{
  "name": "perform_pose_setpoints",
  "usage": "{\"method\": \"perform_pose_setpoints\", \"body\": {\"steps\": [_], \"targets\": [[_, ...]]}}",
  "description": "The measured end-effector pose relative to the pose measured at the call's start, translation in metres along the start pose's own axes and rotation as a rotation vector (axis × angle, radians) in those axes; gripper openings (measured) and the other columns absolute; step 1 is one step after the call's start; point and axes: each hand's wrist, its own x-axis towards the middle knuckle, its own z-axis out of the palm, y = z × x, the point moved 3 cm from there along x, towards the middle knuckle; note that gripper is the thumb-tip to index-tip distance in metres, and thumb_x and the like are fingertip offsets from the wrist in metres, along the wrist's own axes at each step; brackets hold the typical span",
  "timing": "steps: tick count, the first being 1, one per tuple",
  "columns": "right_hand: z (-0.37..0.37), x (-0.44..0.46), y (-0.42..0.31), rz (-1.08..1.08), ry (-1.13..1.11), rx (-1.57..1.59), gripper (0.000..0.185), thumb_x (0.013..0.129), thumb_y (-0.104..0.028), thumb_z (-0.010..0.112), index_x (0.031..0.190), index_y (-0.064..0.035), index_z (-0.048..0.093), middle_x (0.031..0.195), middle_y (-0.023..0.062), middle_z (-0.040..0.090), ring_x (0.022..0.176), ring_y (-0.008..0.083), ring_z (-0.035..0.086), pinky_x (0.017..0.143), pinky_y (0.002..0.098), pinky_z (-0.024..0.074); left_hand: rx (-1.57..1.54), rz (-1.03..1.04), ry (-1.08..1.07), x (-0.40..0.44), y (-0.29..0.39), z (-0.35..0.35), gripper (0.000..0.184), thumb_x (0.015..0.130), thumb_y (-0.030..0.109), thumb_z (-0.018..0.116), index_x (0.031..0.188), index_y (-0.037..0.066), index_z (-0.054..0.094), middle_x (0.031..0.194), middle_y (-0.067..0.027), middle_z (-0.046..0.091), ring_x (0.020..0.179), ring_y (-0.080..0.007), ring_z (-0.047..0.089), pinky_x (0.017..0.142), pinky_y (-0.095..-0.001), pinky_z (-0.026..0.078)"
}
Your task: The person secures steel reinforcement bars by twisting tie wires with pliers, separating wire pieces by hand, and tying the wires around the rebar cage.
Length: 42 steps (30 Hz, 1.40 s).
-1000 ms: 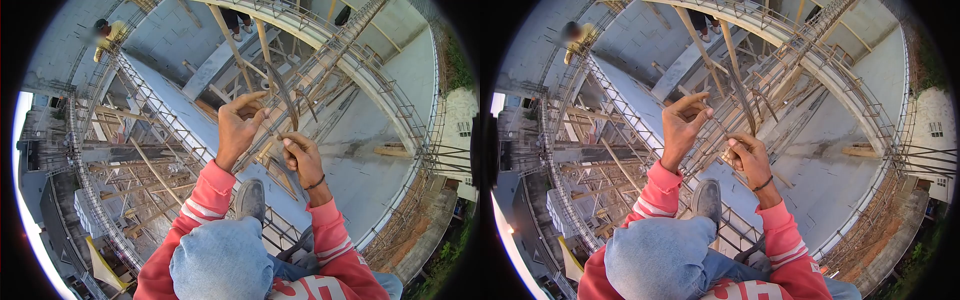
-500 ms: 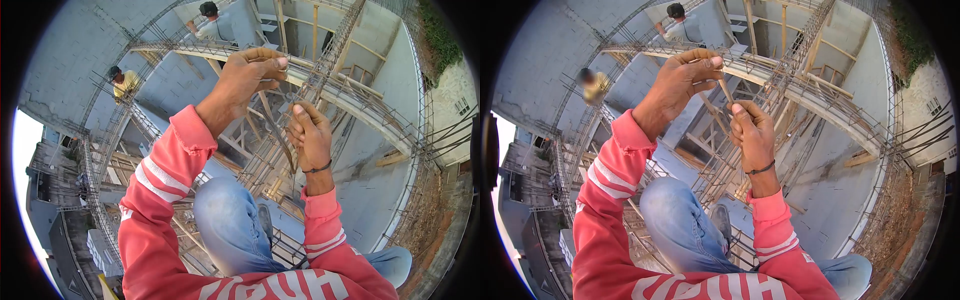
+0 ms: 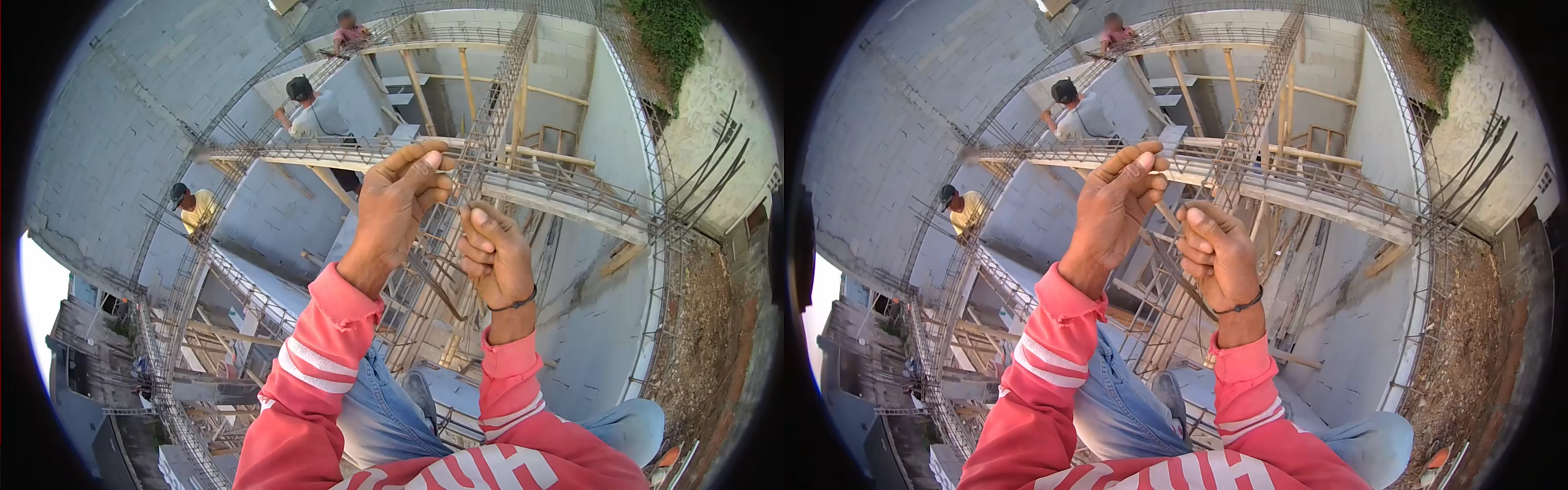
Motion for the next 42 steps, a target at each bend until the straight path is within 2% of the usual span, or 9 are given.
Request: {"method": "perform_pose_setpoints", "body": {"steps": [12, 17, 20, 25, 27, 32, 37, 40, 42], "targets": [[0.004, -0.003, 0.007, -0.578, 0.437, -1.063, 0.018, 0.097, -0.014, 0.063, 0.094, 0.0037, 0.068, 0.062, 0.0014, 0.053, 0.052, 0.0092, 0.044, 0.049, 0.0286, 0.0318, 0.539, 0.376, 0.067, -0.007, -0.004, 0.015, 0.01, 0.09, 0.006, 0.074, 0.096, -0.001, 0.073, 0.092, -0.0076, 0.074, 0.075, -0.0102, 0.065, 0.063, -0.0244, 0.052], [-0.001, -0.014, -0.002, -0.323, 0.26, -0.969, 0.021, 0.098, -0.016, 0.063, 0.095, 0.0041, 0.067, 0.061, 0.0005, 0.051, 0.051, 0.0084, 0.043, 0.048, 0.0275, 0.0313, 0.153, -0.027, 0.002, 0.01, -0.013, -0.018, 0.009, 0.091, 0.009, 0.074, 0.091, 0.003, 0.067, 0.091, -0.005, 0.07, 0.081, -0.0089, 0.064, 0.065, -0.0238, 0.051], [-0.012, -0.011, -0.01, 0.022, -0.037, -0.02, 0.025, 0.1, -0.024, 0.063, 0.106, 0.0003, 0.064, 0.062, -0.01, 0.033, 0.05, 0.0004, 0.028, 0.041, 0.0167, 0.021, -0.025, -0.06, -0.087, 0.002, -0.006, -0.009, 0.017, 0.094, 0.006, 0.07, 0.109, -0.001, 0.069, 0.092, -0.005, 0.069, 0.083, -0.009, 0.063, 0.069, -0.0216, 0.05], [-0.016, 0.002, 0.025, -0.045, 0.097, -0.264, 0.028, 0.1, -0.029, 0.064, 0.101, -0.0006, 0.065, 0.063, -0.0085, 0.039, 0.052, 0.0013, 0.033, 0.044, 0.0198, 0.0251, 0.488, 0.201, -0.155, 0.002, 0.005, -0.022, 0.032, 0.095, 0.005, 0.067, 0.125, -0.006, 0.064, 0.095, -0.0071, 0.068, 0.082, -0.0092, 0.06, 0.071, -0.0199, 0.048], [0.004, -0.002, 0.018, -0.39, -0.051, -1.018, 0.032, 0.098, -0.033, 0.066, 0.095, -0.0004, 0.067, 0.063, -0.0056, 0.046, 0.054, 0.0015, 0.039, 0.044, 0.0208, 0.027, 0.358, 0.115, -0.185, 0.008, 0.008, -0.04, 0.024, 0.093, 0.007, 0.071, 0.113, -0.005, 0.07, 0.092, -0.0095, 0.072, 0.072, -0.0104, 0.062, 0.066, -0.0227, 0.049], [0.01, -0.02, -0.016, -0.133, -0.213, -0.189, 0.027, 0.099, -0.022, 0.059, 0.093, 0.0026, 0.067, 0.061, -0.0015, 0.051, 0.055, 0.0075, 0.045, 0.051, 0.0275, 0.0352, 0.072, 0.202, -0.314, -0.011, 0.018, -0.025, 0.021, 0.093, 0.006, 0.07, 0.111, -0.003, 0.068, 0.091, -0.0093, 0.064, 0.077, -0.014, 0.057, 0.067, -0.0232, 0.045], [0.005, 0.0, 0.019, -0.464, 0.167, -0.978, 0.026, 0.1, -0.022, 0.057, 0.089, -0.0001, 0.068, 0.063, 0.0007, 0.053, 0.056, 0.0088, 0.047, 0.052, 0.028, 0.0358, 0.671, 0.508, -0.294, -0.013, 0.029, -0.02, 0.017, 0.092, 0.009, 0.072, 0.103, -0.005, 0.07, 0.084, -0.0095, 0.064, 0.067, -0.0144, 0.053, 0.063, -0.024, 0.043], [0.029, -0.02, 0.009, -0.126, -0.466, -0.729, 0.029, 0.102, -0.024, 0.055, 0.091, 0.0002, 0.067, 0.063, 0.001, 0.054, 0.054, 0.0085, 0.048, 0.05, 0.0264, 0.035, 0.415, 0.226, -0.299, -0.009, 0.023, -0.037, 0.02, 0.092, 0.01, 0.072, 0.106, -0.004, 0.069, 0.085, -0.0087, 0.064, 0.071, -0.0139, 0.053, 0.064, -0.0233, 0.041], [0.013, -0.023, -0.001, -0.107, -0.496, -0.269, 0.029, 0.103, -0.026, 0.056, 0.094, 0.0002, 0.064, 0.063, -0.0021, 0.049, 0.053, 0.0061, 0.042, 0.048, 0.0231, 0.0329, 0.068, 0.195, -0.406, -0.01, 0.025, -0.033, 0.021, 0.093, 0.01, 0.072, 0.108, -0.003, 0.068, 0.088, -0.0075, 0.063, 0.075, -0.0135, 0.052, 0.065, -0.0224, 0.04]]}}
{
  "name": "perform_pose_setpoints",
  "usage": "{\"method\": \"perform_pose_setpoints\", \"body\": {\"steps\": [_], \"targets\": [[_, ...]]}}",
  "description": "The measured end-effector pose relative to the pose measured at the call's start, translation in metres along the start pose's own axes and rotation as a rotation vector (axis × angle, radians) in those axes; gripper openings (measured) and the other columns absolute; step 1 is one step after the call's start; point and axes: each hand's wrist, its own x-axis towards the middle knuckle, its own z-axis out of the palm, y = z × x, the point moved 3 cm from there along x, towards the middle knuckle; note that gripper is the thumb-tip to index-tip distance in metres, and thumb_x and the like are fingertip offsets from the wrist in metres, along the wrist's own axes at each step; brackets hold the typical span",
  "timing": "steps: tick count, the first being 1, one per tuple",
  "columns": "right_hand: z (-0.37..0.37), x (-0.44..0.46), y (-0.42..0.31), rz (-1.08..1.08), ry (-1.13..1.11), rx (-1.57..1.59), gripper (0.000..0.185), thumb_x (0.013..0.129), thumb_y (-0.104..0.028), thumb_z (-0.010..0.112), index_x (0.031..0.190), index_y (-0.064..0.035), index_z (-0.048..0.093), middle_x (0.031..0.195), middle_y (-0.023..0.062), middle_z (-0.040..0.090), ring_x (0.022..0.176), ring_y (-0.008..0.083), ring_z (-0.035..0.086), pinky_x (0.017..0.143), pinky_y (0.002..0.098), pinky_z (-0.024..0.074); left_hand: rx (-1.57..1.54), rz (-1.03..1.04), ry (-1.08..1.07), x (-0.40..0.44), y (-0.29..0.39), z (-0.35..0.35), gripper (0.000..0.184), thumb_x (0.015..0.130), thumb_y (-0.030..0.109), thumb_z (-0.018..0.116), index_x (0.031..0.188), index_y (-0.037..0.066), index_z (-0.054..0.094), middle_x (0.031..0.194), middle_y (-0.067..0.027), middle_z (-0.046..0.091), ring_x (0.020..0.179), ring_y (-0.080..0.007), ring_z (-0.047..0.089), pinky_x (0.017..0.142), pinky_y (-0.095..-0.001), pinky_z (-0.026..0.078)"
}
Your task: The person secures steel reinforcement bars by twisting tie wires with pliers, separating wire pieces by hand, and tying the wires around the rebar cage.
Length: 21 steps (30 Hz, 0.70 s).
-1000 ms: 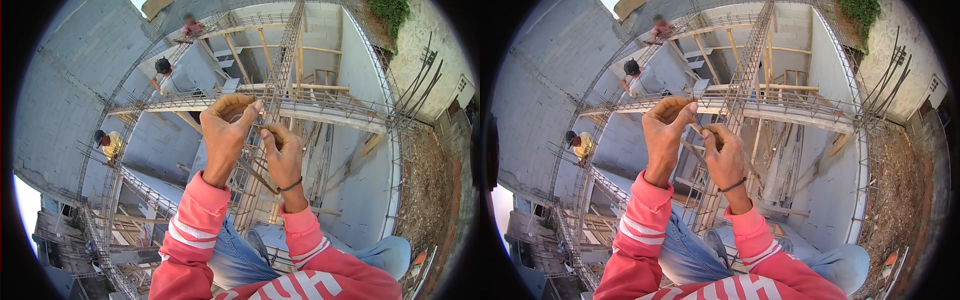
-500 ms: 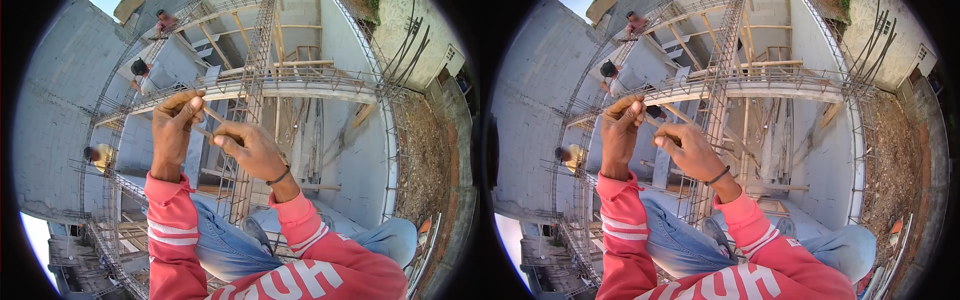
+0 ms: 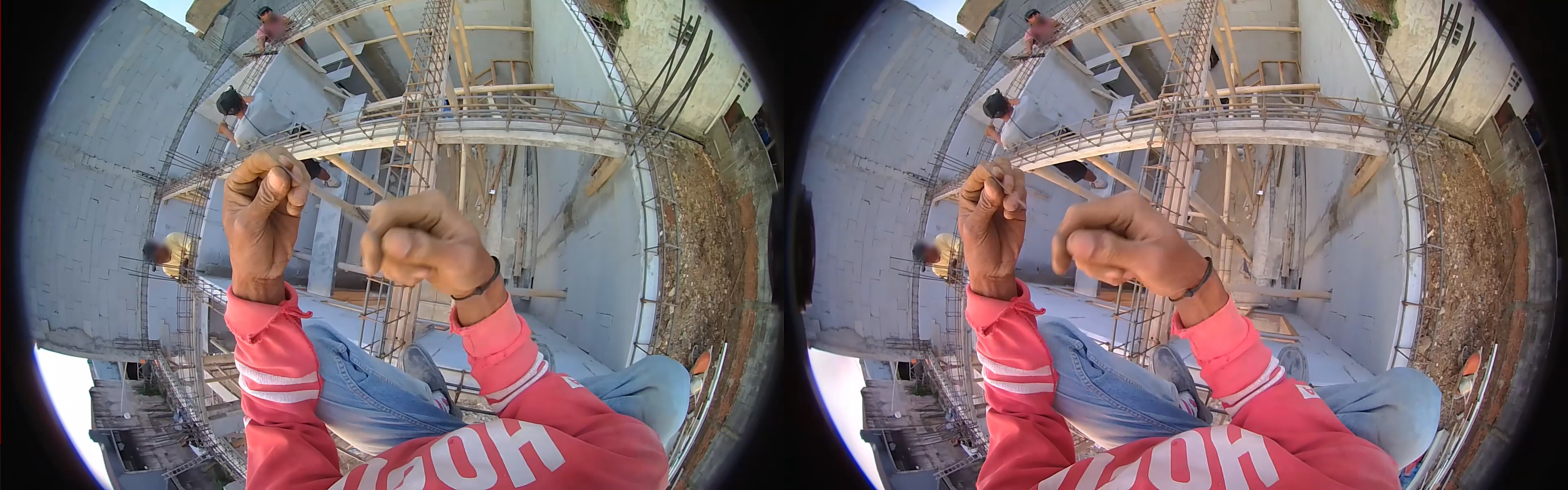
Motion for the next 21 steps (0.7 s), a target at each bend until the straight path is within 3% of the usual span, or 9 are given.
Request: {"method": "perform_pose_setpoints", "body": {"steps": [1, 3, 5, 10, 13, 15, 16, 19, 21], "targets": [[-0.007, 0.0, 0.0, -0.089, 0.009, 0.44, 0.029, 0.103, -0.028, 0.057, 0.096, 0.0003, 0.062, 0.062, -0.0052, 0.045, 0.051, 0.0038, 0.037, 0.046, 0.0197, 0.0307, 0.004, -0.001, -0.001, 0.002, 0.0, 0.002, 0.021, 0.093, 0.01, 0.072, 0.108, -0.003, 0.068, 0.088, -0.0075, 0.063, 0.075, -0.0135, 0.052, 0.065, -0.0224, 0.04], [-0.014, 0.007, 0.013, -0.159, 0.162, 0.578, 0.028, 0.105, -0.027, 0.054, 0.1, -0.0005, 0.061, 0.061, -0.008, 0.034, 0.049, 0.0016, 0.03, 0.043, 0.0178, 0.0265, 0.114, 0.055, 0.016, 0.003, -0.001, 0.007, 0.019, 0.095, 0.01, 0.07, 0.11, -0.002, 0.067, 0.092, -0.0069, 0.061, 0.079, -0.0134, 0.052, 0.068, -0.0201, 0.039], [-0.023, 0.006, 0.029, 0.05, 0.526, 0.233, 0.029, 0.107, -0.027, 0.052, 0.1, -0.0006, 0.061, 0.062, -0.0089, 0.034, 0.049, 0.0013, 0.027, 0.043, 0.0188, 0.024, 0.196, 0.051, 0.073, 0.002, -0.001, 0.004, 0.017, 0.095, 0.009, 0.069, 0.109, -0.001, 0.067, 0.094, -0.0078, 0.063, 0.079, -0.0135, 0.054, 0.069, -0.0201, 0.042], [-0.015, 0.003, 0.041, 0.019, 0.627, -0.008, 0.026, 0.106, -0.024, 0.052, 0.099, -0.0012, 0.063, 0.062, -0.0096, 0.033, 0.051, 0.0001, 0.026, 0.045, 0.0188, 0.0211, 0.297, 0.018, 0.263, 0.002, -0.005, 0.001, 0.015, 0.097, 0.007, 0.066, 0.11, -0.001, 0.068, 0.101, -0.0111, 0.069, 0.085, -0.0139, 0.063, 0.075, -0.0217, 0.052], [-0.018, 0.01, 0.043, 0.011, 0.728, -0.371, 0.027, 0.104, -0.026, 0.055, 0.099, -0.0004, 0.064, 0.06, -0.0023, 0.046, 0.05, 0.0075, 0.038, 0.047, 0.0269, 0.0315, 0.344, 0.079, 0.298, -0.001, -0.007, 0.003, 0.018, 0.097, 0.007, 0.067, 0.112, -0.002, 0.067, 0.104, -0.0132, 0.072, 0.087, -0.0132, 0.067, 0.079, -0.0238, 0.055], [-0.011, 0.014, 0.038, -0.049, 0.883, -0.857, 0.018, 0.101, -0.018, 0.057, 0.102, -0.0006, 0.064, 0.063, 0.0097, 0.057, 0.052, 0.0207, 0.051, 0.052, 0.0364, 0.0406, 0.642, 0.158, 0.366, -0.002, -0.006, 0.016, 0.018, 0.096, 0.007, 0.068, 0.111, -0.004, 0.067, 0.102, -0.0132, 0.073, 0.086, -0.0117, 0.067, 0.079, -0.0228, 0.055], [-0.009, 0.016, 0.04, -0.096, 0.873, -1.015, 0.013, 0.098, -0.011, 0.057, 0.104, -0.0013, 0.064, 0.071, 0.0199, 0.063, 0.06, 0.034, 0.06, 0.058, 0.0426, 0.0451, 0.674, 0.158, 0.378, -0.002, -0.007, 0.019, 0.027, 0.096, 0.006, 0.068, 0.121, -0.004, 0.065, 0.099, -0.0132, 0.074, 0.085, -0.0109, 0.067, 0.079, -0.0231, 0.055], [-0.005, 0.015, 0.046, -0.026, 0.745, -1.196, 0.016, 0.097, -0.012, 0.058, 0.107, -0.0011, 0.064, 0.079, 0.0247, 0.065, 0.066, 0.0433, 0.061, 0.06, 0.046, 0.0463, 0.657, 0.16, 0.42, 0.0, -0.005, 0.026, 0.039, 0.096, 0.005, 0.068, 0.133, -0.003, 0.058, 0.1, -0.0122, 0.074, 0.084, -0.0117, 0.067, 0.079, -0.0229, 0.055], [-0.006, 0.016, 0.042, -0.099, 0.496, -1.125, 0.019, 0.098, -0.015, 0.059, 0.108, 0.0001, 0.064, 0.074, 0.0204, 0.065, 0.059, 0.0369, 0.059, 0.056, 0.0428, 0.0449, 0.427, 0.062, 0.431, 0.0, -0.008, 0.008, 0.042, 0.096, 0.003, 0.066, 0.136, -0.004, 0.055, 0.1, -0.0132, 0.073, 0.081, -0.0119, 0.067, 0.076, -0.0224, 0.056]]}}
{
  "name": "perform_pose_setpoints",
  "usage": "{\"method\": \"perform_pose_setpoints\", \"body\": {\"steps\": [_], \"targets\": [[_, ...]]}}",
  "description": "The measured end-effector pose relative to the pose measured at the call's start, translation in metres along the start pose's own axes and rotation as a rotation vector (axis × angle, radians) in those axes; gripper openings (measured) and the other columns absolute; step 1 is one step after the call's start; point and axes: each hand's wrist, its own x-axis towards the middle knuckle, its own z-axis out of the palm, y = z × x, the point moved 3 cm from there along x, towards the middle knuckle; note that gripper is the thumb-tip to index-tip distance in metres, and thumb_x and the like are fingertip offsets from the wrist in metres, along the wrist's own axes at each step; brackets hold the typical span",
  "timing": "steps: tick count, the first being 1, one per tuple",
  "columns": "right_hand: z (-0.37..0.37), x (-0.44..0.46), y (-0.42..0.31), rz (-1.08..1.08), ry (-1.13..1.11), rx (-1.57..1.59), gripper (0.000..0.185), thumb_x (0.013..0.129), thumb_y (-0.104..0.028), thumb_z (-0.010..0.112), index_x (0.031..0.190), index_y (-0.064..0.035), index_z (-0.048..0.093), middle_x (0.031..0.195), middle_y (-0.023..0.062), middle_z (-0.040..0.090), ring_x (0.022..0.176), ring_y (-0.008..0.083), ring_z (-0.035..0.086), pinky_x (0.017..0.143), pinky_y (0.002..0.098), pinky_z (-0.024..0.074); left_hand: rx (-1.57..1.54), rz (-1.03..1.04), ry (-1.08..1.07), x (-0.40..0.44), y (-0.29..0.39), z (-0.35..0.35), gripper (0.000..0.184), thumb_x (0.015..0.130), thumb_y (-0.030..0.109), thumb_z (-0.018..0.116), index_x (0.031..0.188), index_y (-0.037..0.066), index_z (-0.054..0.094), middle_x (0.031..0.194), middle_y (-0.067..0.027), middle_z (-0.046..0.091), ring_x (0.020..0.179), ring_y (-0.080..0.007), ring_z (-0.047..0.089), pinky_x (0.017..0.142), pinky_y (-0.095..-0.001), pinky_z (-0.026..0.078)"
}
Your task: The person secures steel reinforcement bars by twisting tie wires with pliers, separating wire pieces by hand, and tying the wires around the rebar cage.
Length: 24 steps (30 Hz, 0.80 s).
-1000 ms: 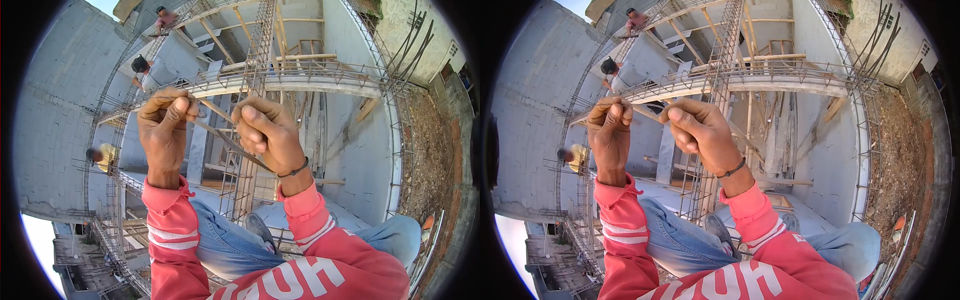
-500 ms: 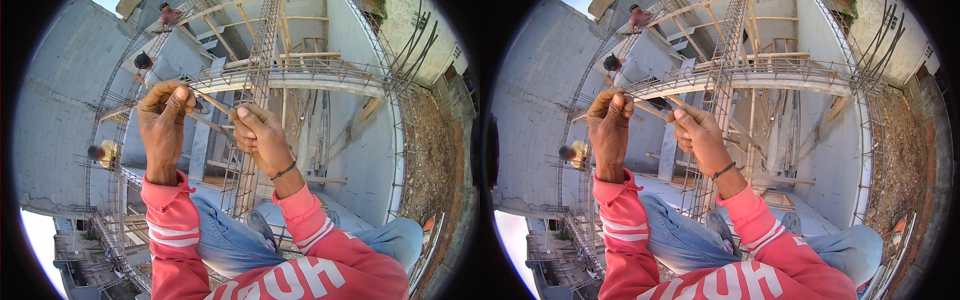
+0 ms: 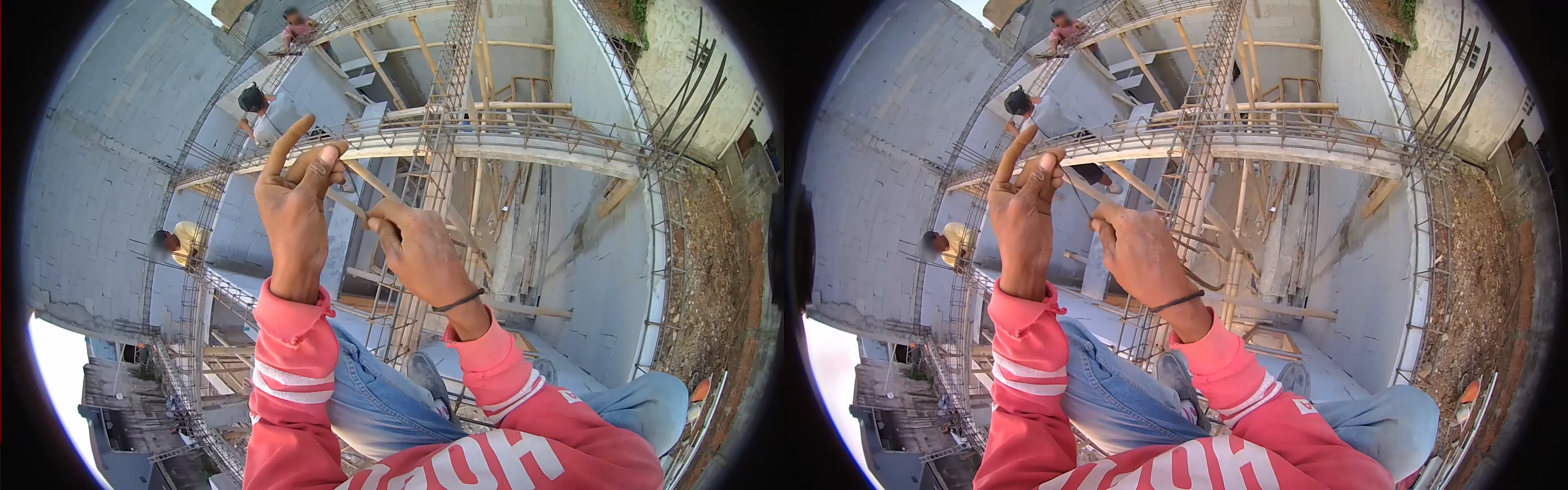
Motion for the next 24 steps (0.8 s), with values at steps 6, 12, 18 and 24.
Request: {"method": "perform_pose_setpoints", "body": {"steps": [6, 12, 18, 24], "targets": [[-0.04, 0.009, 0.001, 0.235, -0.507, 1.398, 0.032, 0.1, -0.026, 0.063, 0.108, 0.0047, 0.064, 0.063, -0.0074, 0.041, 0.05, -0.0006, 0.032, 0.044, 0.0183, 0.0246, -0.68, -0.258, -0.138, 0.002, -0.006, -0.002, 0.044, 0.1, 0.002, 0.057, 0.143, -0.006, 0.046, 0.106, -0.0141, 0.07, 0.084, -0.0136, 0.067, 0.08, -0.0223, 0.06], [0.002, 0.004, 0.025, 0.425, -0.189, 0.907, 0.028, 0.103, -0.026, 0.06, 0.104, 0.0009, 0.065, 0.064, -0.0052, 0.04, 0.05, 0.0011, 0.029, 0.043, 0.019, 0.0228, -0.762, -0.14, -0.278, 0.011, 0.001, -0.006, 0.046, 0.103, 0.008, 0.055, 0.146, -0.003, 0.042, 0.104, -0.0093, 0.068, 0.093, -0.0115, 0.062, 0.081, -0.0217, 0.058], [-0.007, 0.0, -0.004, 0.233, -0.098, 0.621, 0.027, 0.098, -0.025, 0.066, 0.103, 0.0001, 0.073, 0.064, 0.0, 0.057, 0.051, 0.0076, 0.044, 0.047, 0.0253, 0.0349, -1.029, -0.139, -0.241, 0.024, -0.001, -0.026, 0.034, 0.105, 0.022, 0.054, 0.132, 0.001, 0.055, 0.098, -0.0042, 0.067, 0.087, -0.0109, 0.056, 0.073, -0.0224, 0.052], [-0.013, -0.003, -0.02, -0.036, 0.148, 0.027, 0.015, 0.091, -0.012, 0.07, 0.097, 0.0, 0.074, 0.08, 0.0151, 0.072, 0.06, 0.0285, 0.065, 0.057, 0.0365, 0.0475, -0.309, -0.158, 0.134, 0.023, 0.006, -0.044, 0.026, 0.104, 0.02, 0.057, 0.118, -0.001, 0.061, 0.095, -0.0061, 0.065, 0.082, -0.0101, 0.056, 0.071, -0.02, 0.05]]}}
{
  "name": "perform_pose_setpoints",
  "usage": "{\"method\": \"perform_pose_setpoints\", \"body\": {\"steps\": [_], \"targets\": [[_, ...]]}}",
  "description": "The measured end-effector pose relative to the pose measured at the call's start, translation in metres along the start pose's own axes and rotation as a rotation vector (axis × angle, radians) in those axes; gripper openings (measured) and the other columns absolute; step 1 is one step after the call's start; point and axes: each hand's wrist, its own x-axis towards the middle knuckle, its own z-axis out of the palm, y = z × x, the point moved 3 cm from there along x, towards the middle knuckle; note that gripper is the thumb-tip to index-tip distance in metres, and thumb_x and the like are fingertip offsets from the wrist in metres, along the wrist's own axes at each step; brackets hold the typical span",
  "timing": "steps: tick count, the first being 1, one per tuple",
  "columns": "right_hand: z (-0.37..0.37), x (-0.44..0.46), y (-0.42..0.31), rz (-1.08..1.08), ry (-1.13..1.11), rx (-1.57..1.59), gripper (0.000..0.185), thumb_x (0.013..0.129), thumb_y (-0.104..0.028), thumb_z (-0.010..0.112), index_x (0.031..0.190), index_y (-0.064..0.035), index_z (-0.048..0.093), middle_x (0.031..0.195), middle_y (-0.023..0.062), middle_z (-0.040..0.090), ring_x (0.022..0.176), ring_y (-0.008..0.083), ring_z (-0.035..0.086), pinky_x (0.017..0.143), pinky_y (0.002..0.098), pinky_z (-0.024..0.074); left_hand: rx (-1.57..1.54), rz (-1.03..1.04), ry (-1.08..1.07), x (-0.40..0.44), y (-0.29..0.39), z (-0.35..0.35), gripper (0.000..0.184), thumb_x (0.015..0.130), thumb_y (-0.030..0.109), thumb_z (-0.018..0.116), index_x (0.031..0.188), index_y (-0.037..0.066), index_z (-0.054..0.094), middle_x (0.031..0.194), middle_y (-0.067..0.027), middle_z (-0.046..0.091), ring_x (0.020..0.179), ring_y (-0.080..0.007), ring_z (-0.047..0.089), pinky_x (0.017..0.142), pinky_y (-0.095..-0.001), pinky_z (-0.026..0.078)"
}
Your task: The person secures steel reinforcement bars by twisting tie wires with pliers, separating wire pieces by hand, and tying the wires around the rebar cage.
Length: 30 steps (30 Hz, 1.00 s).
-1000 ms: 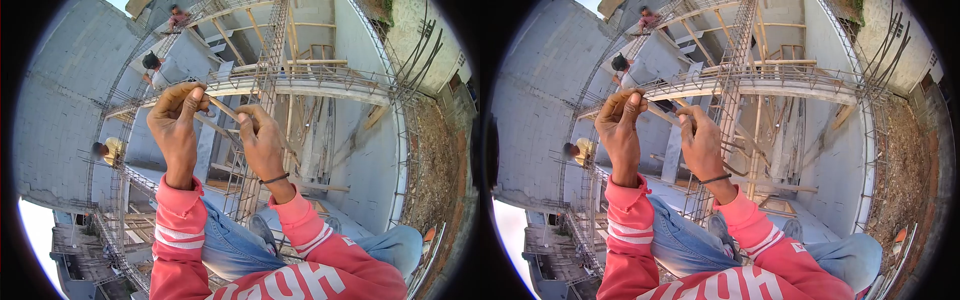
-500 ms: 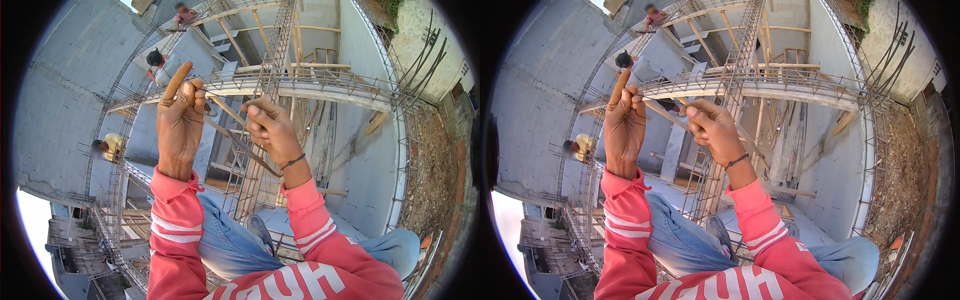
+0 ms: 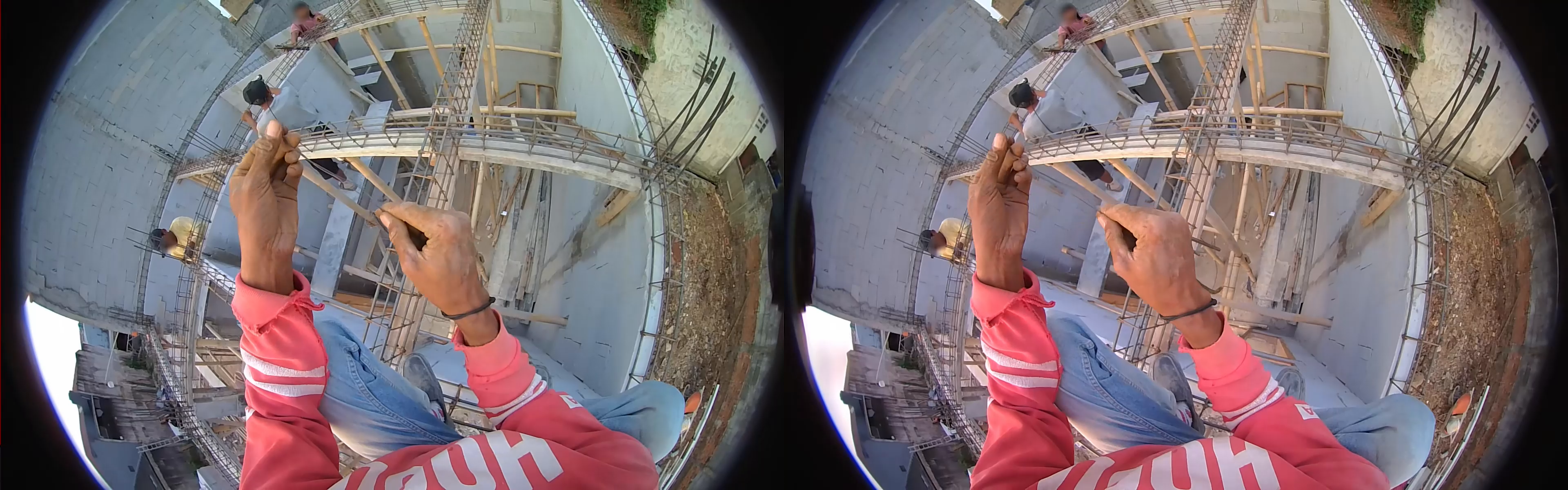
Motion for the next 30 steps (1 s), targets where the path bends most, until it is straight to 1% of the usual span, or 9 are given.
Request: {"method": "perform_pose_setpoints", "body": {"steps": [3, 5, 7, 10, 15, 20, 22, 24, 30], "targets": [[0.005, -0.004, 0.004, 0.034, -0.06, -0.031, 0.015, 0.091, -0.011, 0.069, 0.099, 0.0001, 0.075, 0.076, 0.0139, 0.07, 0.058, 0.0273, 0.063, 0.054, 0.036, 0.0453, 0.114, -0.006, -0.039, -0.001, 0.001, -0.002, 0.023, 0.104, 0.017, 0.057, 0.113, -0.004, 0.059, 0.094, -0.006, 0.06, 0.082, -0.0106, 0.054, 0.07, -0.0199, 0.049], [0.004, -0.005, 0.006, 0.082, -0.12, -0.003, 0.017, 0.092, -0.012, 0.068, 0.101, 0.0004, 0.074, 0.068, 0.0101, 0.068, 0.053, 0.022, 0.06, 0.052, 0.0335, 0.0426, -0.36, -0.192, -0.243, 0.0, -0.003, 0.001, 0.019, 0.104, 0.015, 0.056, 0.109, -0.003, 0.057, 0.093, -0.0054, 0.056, 0.08, -0.0109, 0.05, 0.068, -0.0201, 0.049], [0.002, -0.004, 0.02, 0.564, -0.327, 0.662, 0.02, 0.096, -0.015, 0.066, 0.104, 0.0018, 0.074, 0.062, -0.0015, 0.056, 0.049, 0.0082, 0.045, 0.048, 0.0268, 0.0341, -0.54, -0.152, -0.313, 0.002, 0.001, -0.004, 0.017, 0.105, 0.014, 0.055, 0.109, -0.002, 0.057, 0.093, -0.0055, 0.056, 0.08, -0.0114, 0.049, 0.068, -0.0203, 0.049], [-0.015, 0.007, 0.028, 0.485, -0.26, 0.75, 0.026, 0.099, -0.02, 0.064, 0.103, 0.0034, 0.074, 0.065, -0.0074, 0.046, 0.055, 0.0007, 0.034, 0.048, 0.0218, 0.0265, -0.797, -0.034, -0.368, 0.011, 0.014, -0.023, 0.013, 0.105, 0.013, 0.053, 0.106, 0.001, 0.057, 0.094, -0.0069, 0.056, 0.077, -0.0128, 0.05, 0.068, -0.0218, 0.05], [0.004, 0.007, 0.069, 0.285, -0.166, 0.019, 0.021, 0.095, -0.019, 0.065, 0.101, -0.0029, 0.076, 0.077, 0.0085, 0.07, 0.065, 0.0167, 0.06, 0.064, 0.0331, 0.0478, -0.917, 0.076, -0.204, 0.018, 0.019, -0.044, 0.012, 0.103, 0.008, 0.054, 0.105, -0.001, 0.061, 0.094, -0.0104, 0.06, 0.074, -0.0136, 0.058, 0.067, -0.0228, 0.056], [0.046, -0.028, 0.051, 0.046, -0.384, -0.018, 0.025, 0.096, -0.024, 0.064, 0.102, -0.0021, 0.076, 0.069, 0.0085, 0.065, 0.059, 0.0147, 0.057, 0.057, 0.0317, 0.0447, -0.857, 0.219, 0.025, 0.04, 0.015, -0.08, 0.011, 0.102, 0.005, 0.054, 0.104, -0.002, 0.062, 0.094, -0.0131, 0.065, 0.076, -0.0163, 0.067, 0.07, -0.0223, 0.063], [0.03, -0.025, -0.002, 0.39, -0.906, 0.51, 0.029, 0.097, -0.026, 0.064, 0.106, -0.0009, 0.075, 0.062, 0.0029, 0.057, 0.053, 0.0098, 0.05, 0.051, 0.0288, 0.0395, -0.862, 0.251, 0.086, 0.045, 0.013, -0.103, 0.008, 0.101, 0.002, 0.054, 0.103, -0.002, 0.061, 0.095, -0.0118, 0.064, 0.076, -0.0149, 0.067, 0.071, -0.0205, 0.063], [0.001, -0.012, -0.013, 0.511, -0.65, 0.984, 0.031, 0.098, -0.027, 0.063, 0.11, 0.0003, 0.074, 0.061, -0.0014, 0.05, 0.05, 0.006, 0.045, 0.048, 0.0258, 0.0347, -0.878, 0.272, 0.143, 0.046, 0.02, -0.112, 0.007, 0.1, -0.002, 0.054, 0.102, -0.001, 0.061, 0.096, -0.0104, 0.064, 0.077, -0.0134, 0.067, 0.073, -0.0187, 0.064], [-0.019, 0.02, 0.075, 0.155, -0.188, -0.142, 0.029, 0.098, -0.026, 0.063, 0.1, 0.0003, 0.075, 0.069, 0.0075, 0.064, 0.061, 0.0158, 0.057, 0.059, 0.0327, 0.0446, -0.995, 0.281, -0.211, 0.029, 0.039, -0.075, 0.009, 0.102, 0.011, 0.057, 0.106, 0.003, 0.057, 0.088, -0.0056, 0.06, 0.069, -0.0107, 0.06, 0.068, -0.0192, 0.061]]}}
